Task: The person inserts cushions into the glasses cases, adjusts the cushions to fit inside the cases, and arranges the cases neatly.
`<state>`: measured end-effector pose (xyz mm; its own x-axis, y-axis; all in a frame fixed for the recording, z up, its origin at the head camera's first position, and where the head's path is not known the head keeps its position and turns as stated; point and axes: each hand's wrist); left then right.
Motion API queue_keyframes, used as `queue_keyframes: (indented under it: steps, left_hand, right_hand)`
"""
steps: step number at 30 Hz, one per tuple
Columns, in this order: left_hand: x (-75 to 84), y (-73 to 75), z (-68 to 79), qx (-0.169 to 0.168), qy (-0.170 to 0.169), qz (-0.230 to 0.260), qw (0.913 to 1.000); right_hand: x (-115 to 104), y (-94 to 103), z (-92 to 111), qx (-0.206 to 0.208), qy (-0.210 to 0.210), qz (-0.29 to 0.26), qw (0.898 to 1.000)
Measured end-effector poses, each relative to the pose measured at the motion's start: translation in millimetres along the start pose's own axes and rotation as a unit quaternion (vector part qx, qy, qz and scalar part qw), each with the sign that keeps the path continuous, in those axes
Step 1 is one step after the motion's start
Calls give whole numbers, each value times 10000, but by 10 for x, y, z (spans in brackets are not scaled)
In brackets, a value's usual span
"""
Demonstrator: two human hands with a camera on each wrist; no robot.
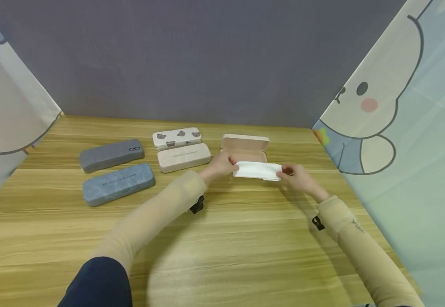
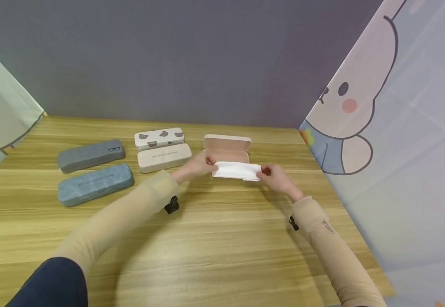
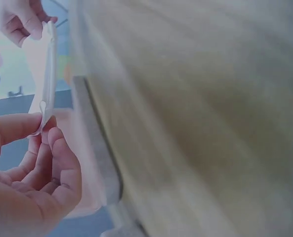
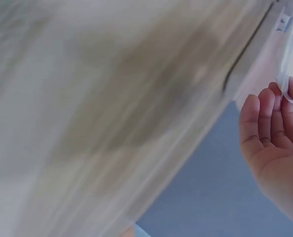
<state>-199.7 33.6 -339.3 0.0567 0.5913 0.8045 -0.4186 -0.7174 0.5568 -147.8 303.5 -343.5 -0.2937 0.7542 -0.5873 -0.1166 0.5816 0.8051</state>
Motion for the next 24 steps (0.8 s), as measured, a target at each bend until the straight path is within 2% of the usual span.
queue_keyframes:
  steps: [8, 14, 21, 24]
  left_hand:
    - [89, 211, 91, 36, 21, 184, 9998]
    - [108, 313, 72, 178, -98, 320, 9993]
    - [110, 380, 25, 224, 124, 383, 9989]
    - [101, 406, -16, 343, 114, 402, 9985]
  right_hand:
    - [-159, 93, -52, 110, 56, 29, 9999]
    - [-236, 162, -145, 302, 96, 112, 9994]
    - [-255, 177, -312, 389, 22, 86, 9992]
    - [-263, 183, -391, 376, -98, 59, 9992]
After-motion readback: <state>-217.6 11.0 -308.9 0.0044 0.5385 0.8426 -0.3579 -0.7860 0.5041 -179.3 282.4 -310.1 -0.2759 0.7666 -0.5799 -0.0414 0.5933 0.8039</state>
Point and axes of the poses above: each hand's wrist, its own z-axis away from the middle knuckle, its own y-axis out of the back of the hand, x = y × z, and after that the axes turned 6 degrees about y, right-handed
